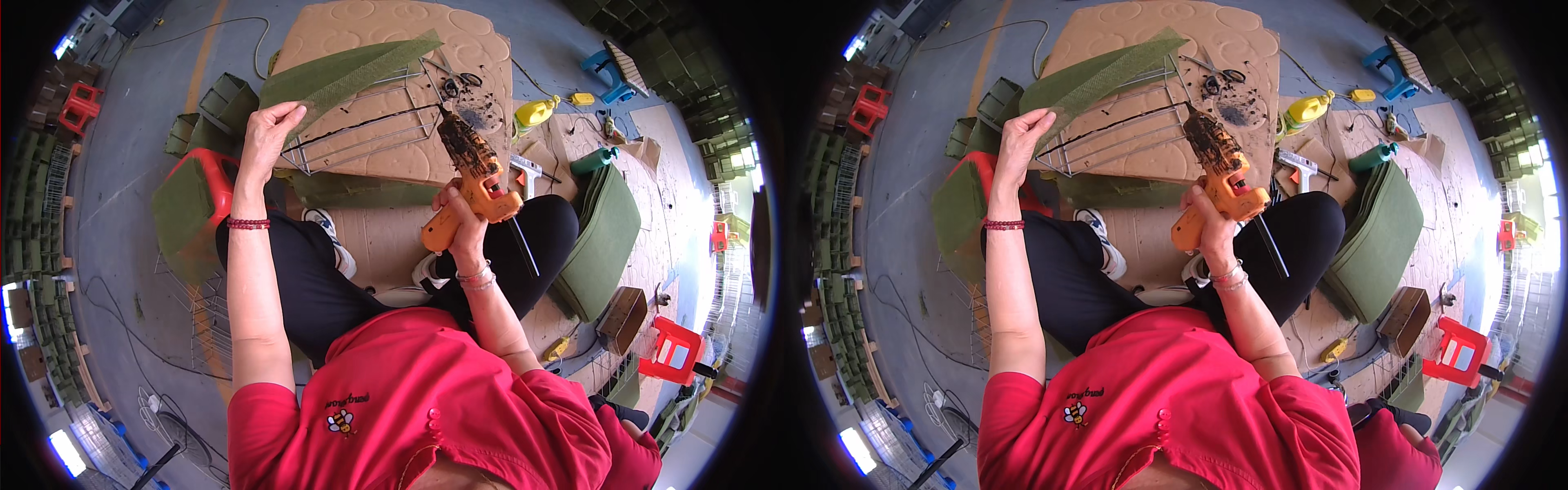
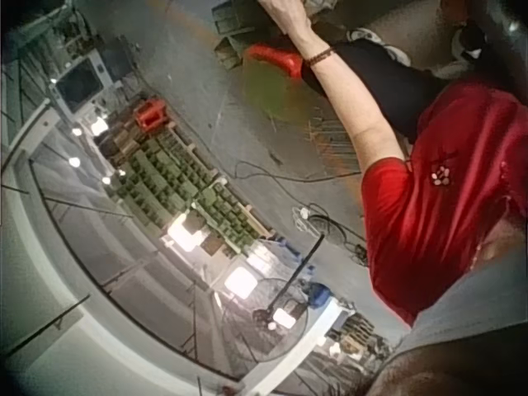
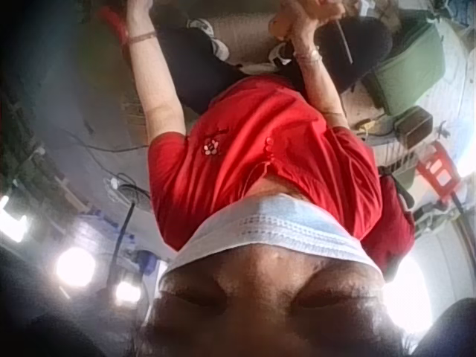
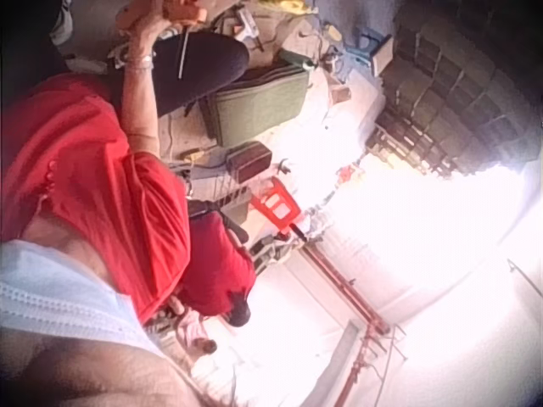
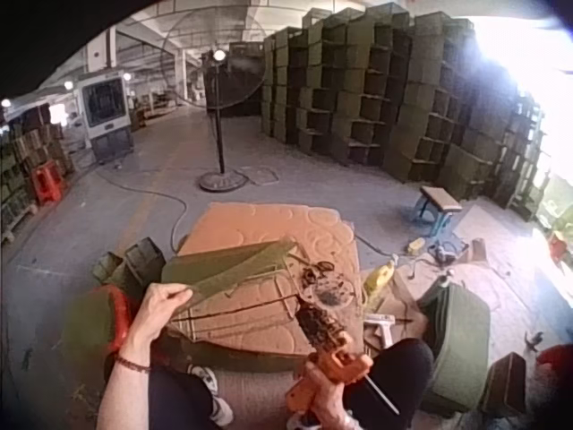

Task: Applying hot glue to a metal frame and attaching a green fabric covering.

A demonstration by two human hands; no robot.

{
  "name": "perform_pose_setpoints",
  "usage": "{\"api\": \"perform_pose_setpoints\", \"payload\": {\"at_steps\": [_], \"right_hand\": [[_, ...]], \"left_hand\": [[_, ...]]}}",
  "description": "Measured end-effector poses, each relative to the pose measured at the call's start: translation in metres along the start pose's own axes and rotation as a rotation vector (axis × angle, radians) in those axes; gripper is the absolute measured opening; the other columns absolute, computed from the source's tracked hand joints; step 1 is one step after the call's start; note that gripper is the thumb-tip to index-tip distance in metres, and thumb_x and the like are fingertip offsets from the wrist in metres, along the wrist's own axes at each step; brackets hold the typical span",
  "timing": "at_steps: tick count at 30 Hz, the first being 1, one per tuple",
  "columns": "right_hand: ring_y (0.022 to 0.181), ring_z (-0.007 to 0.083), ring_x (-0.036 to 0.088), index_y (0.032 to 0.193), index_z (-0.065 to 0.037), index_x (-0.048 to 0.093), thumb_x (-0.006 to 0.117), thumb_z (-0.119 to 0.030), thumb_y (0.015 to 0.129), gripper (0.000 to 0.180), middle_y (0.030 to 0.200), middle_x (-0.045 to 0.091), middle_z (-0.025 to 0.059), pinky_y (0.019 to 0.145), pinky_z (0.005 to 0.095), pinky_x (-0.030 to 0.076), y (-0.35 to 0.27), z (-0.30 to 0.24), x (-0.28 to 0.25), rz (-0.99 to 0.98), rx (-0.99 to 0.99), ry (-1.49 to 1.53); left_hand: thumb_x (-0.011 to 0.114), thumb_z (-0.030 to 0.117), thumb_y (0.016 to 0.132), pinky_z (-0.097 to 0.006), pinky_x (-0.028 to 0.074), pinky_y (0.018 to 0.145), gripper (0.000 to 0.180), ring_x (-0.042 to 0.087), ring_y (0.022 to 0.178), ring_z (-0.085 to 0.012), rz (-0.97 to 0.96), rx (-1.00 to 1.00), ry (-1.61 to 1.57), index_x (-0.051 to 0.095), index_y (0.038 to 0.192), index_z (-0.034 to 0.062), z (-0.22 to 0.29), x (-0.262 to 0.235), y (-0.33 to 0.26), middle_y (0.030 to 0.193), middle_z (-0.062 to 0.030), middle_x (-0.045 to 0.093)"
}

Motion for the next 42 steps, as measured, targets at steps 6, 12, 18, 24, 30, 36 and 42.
{"api": "perform_pose_setpoints", "payload": {"at_steps": [6,12,18,24,30,36,42], "right_hand": [[0.074,0.0156,0.051,0.112,0.002,0.049,0.059,-0.002,0.086,0.028,0.088,0.052,0.0069,0.062,0.0334,0.048,0.000,0.000,-0.002,0.023,0.011,0.005],[0.074,0.0158,0.052,0.113,0.002,0.049,0.059,-0.001,0.086,0.030,0.089,0.052,0.0070,0.062,0.0336,0.048,-0.001,-0.002,-0.001,0.019,-0.006,0.005],[0.076,0.0159,0.052,0.114,0.002,0.049,0.059,-0.001,0.085,0.031,0.090,0.052,0.0071,0.063,0.0340,0.048,0.002,0.000,-0.005,0.017,-0.008,0.038],[0.075,0.0160,0.052,0.114,0.001,0.049,0.059,-0.001,0.086,0.030,0.091,0.053,0.0074,0.063,0.0342,0.047,0.002,0.000,-0.007,0.029,-0.011,0.077],[0.075,0.0160,0.052,0.114,0.000,0.048,0.059,-0.001,0.085,0.030,0.091,0.053,0.0075,0.062,0.0344,0.047,0.000,0.000,-0.007,0.031,0.001,0.041],[0.075,0.0160,0.052,0.112,0.001,0.049,0.059,-0.001,0.085,0.028,0.089,0.053,0.0071,0.061,0.0342,0.047,0.001,0.003,-0.010,0.026,-0.007,0.063],[0.074,0.0161,0.052,0.111,0.001,0.049,0.059,-0.001,0.086,0.027,0.088,0.053,0.0069,0.062,0.0341,0.047,0.000,0.002,-0.010,0.026,0.006,0.039]], "left_hand": [[0.069,0.023,0.090,-0.023,0.044,0.086,0.033,0.057,0.089,-0.0058,-0.001,0.002,-0.005,0.069,0.110,-0.0032,0.000,0.000,0.001,0.096,-0.0005,0.068],[0.069,0.023,0.090,-0.023,0.044,0.084,0.033,0.056,0.088,-0.0054,0.016,-0.010,0.011,0.069,0.109,-0.0032,-0.001,0.000,0.001,0.093,0.0004,0.068],[0.069,0.022,0.089,-0.023,0.044,0.084,0.032,0.056,0.087,-0.0052,0.017,-0.008,0.009,0.069,0.109,-0.0035,-0.001,0.000,0.000,0.093,0.0004,0.068],[0.069,0.022,0.090,-0.023,0.044,0.083,0.032,0.056,0.087,-0.0053,0.010,-0.001,0.002,0.069,0.109,-0.0037,-0.002,0.000,0.001,0.093,0.0001,0.068],[0.069,0.022,0.090,-0.023,0.044,0.083,0.032,0.056,0.086,-0.0053,0.006,-0.002,0.007,0.069,0.108,-0.0037,-0.001,0.000,0.001,0.093,0.0002,0.068],[0.069,0.023,0.089,-0.022,0.041,0.066,0.031,0.050,0.072,-0.0036,0.047,0.066,-0.016,0.070,0.104,-0.0041,0.005,0.003,-0.001,0.078,0.0043,0.062],[0.069,0.024,0.089,-0.022,0.043,0.069,0.032,0.052,0.075,-0.0039,0.043,0.058,-0.006,0.070,0.105,-0.0043,0.002,0.003,0.000,0.080,0.0031,0.064]]}}
Point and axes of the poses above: each hand's wrist, its own y-axis towards the middle knuckle, its own x-axis out of the palm, z = x × y, the point moved 4 cm from there along y, towards the middle knuckle
